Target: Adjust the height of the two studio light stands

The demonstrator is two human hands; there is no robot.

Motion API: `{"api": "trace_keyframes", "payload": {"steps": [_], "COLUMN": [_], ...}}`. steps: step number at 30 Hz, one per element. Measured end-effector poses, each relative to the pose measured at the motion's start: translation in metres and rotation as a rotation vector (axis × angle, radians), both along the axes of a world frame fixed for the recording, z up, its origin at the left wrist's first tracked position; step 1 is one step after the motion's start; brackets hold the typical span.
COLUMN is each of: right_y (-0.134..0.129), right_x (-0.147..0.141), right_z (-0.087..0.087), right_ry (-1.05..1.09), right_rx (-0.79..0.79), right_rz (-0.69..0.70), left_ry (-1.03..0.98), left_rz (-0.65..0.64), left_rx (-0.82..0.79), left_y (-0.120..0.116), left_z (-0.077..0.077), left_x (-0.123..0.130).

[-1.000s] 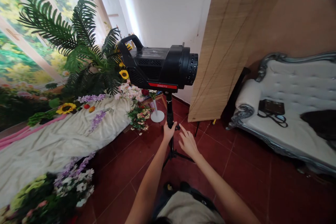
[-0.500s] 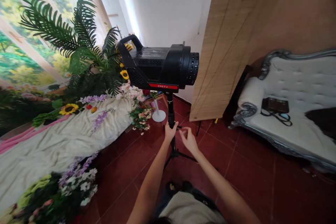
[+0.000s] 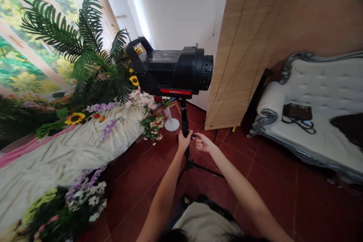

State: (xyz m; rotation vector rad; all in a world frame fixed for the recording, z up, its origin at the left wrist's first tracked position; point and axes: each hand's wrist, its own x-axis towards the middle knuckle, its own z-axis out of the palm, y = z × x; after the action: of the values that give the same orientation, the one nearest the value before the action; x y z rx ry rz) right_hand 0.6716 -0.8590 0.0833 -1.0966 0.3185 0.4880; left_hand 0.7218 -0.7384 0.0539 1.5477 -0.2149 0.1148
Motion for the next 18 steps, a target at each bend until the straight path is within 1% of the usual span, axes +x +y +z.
{"api": "trace_keyframes", "payload": {"steps": [1, 2, 3, 4, 5, 7, 9, 11, 14, 18], "right_y": [-0.002, -0.003, -0.003, -0.003, -0.003, -0.002, -0.002, -0.002, -0.001, 0.003], "right_x": [-0.001, -0.002, -0.003, -0.004, -0.006, -0.009, -0.014, -0.022, -0.035, -0.046], "right_z": [0.002, 0.002, 0.003, 0.002, 0.0, -0.005, -0.011, -0.015, -0.012, -0.001], "right_ry": [0.014, 0.02, 0.024, 0.025, 0.012, -0.091, -0.286, -0.478, -0.658, -0.763], "right_rx": [0.086, 0.133, 0.136, 0.095, 0.011, -0.249, -0.531, -0.731, -0.897, -1.079], "right_rz": [0.021, 0.029, 0.026, 0.013, -0.017, -0.133, -0.272, -0.348, -0.325, -0.328], "left_ry": [-0.003, -0.005, -0.006, -0.006, -0.004, 0.011, 0.028, 0.032, 0.016, -0.002], "left_rz": [0.0, -0.002, -0.002, 0.002, 0.004, -0.008, -0.026, -0.037, -0.031, -0.036], "left_rx": [-0.003, -0.004, -0.003, -0.002, -0.002, -0.009, -0.019, -0.021, -0.015, -0.01], "left_y": [0.0, 0.0, 0.0, 0.0, 0.0, 0.0, 0.0, 0.0, 0.0, 0.0], "left_z": [0.0, 0.0, 0.0, 0.0, -0.001, -0.001, -0.002, -0.001, 0.001, 0.001], "left_x": [0.0, 0.0, 0.0, 0.0, 0.0, -0.001, -0.001, -0.002, -0.002, -0.002]}}
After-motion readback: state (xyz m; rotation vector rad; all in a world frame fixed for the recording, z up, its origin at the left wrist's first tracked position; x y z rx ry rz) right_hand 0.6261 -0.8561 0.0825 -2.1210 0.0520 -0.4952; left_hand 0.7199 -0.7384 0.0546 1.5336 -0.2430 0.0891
